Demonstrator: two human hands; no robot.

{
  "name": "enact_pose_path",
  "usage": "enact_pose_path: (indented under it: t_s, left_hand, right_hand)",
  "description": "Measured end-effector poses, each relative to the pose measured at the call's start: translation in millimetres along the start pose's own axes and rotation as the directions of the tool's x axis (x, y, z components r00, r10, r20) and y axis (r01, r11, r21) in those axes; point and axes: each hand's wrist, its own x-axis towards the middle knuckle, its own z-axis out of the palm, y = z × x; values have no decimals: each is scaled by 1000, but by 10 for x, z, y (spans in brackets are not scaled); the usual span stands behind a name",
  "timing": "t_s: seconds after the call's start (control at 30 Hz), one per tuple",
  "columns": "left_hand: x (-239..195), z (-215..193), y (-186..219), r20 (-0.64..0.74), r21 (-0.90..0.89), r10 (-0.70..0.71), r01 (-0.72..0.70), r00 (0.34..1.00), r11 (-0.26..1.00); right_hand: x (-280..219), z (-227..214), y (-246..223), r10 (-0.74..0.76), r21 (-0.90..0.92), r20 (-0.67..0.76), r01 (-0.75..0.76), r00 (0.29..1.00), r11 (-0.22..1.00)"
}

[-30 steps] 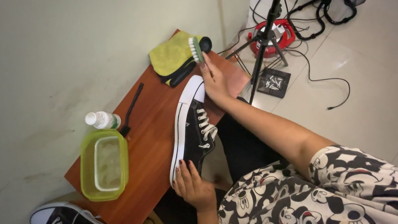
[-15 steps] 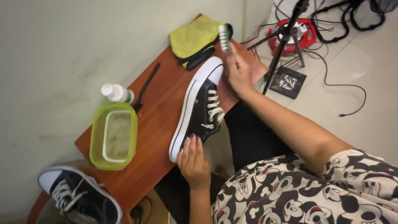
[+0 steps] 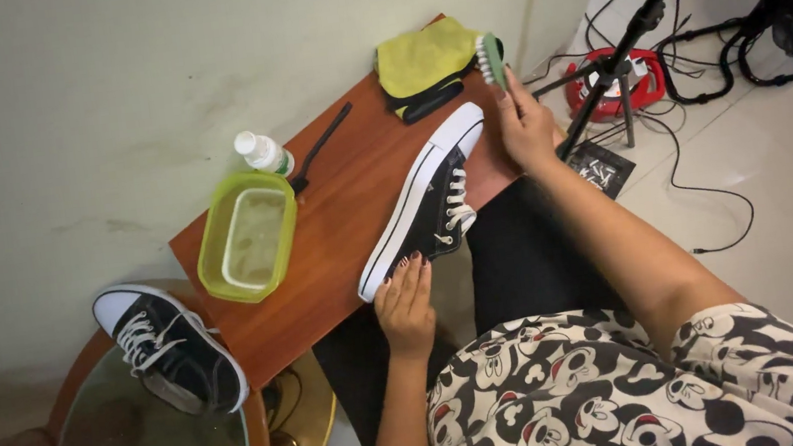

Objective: The person scrubs the sole and upper of a black sneaker using a green brush and a yellow cloth. They repeatedly dip the brush into a container of water and wipe the shoe, focusing on the white rubber parts and the black fabric.

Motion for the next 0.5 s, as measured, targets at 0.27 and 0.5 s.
enact_pose_path:
  t_s: [0.27, 0.5]
  left_hand:
    - [-69, 96, -16, -40, 28, 26, -25, 999, 999]
    - [-64, 45, 5, -5, -10, 24, -24, 1000, 1000]
  right_hand:
    - [17, 96, 213, -14, -87, 22, 16, 1000, 996]
    - [17, 69, 155, 18, -34, 19, -17, 1000, 999]
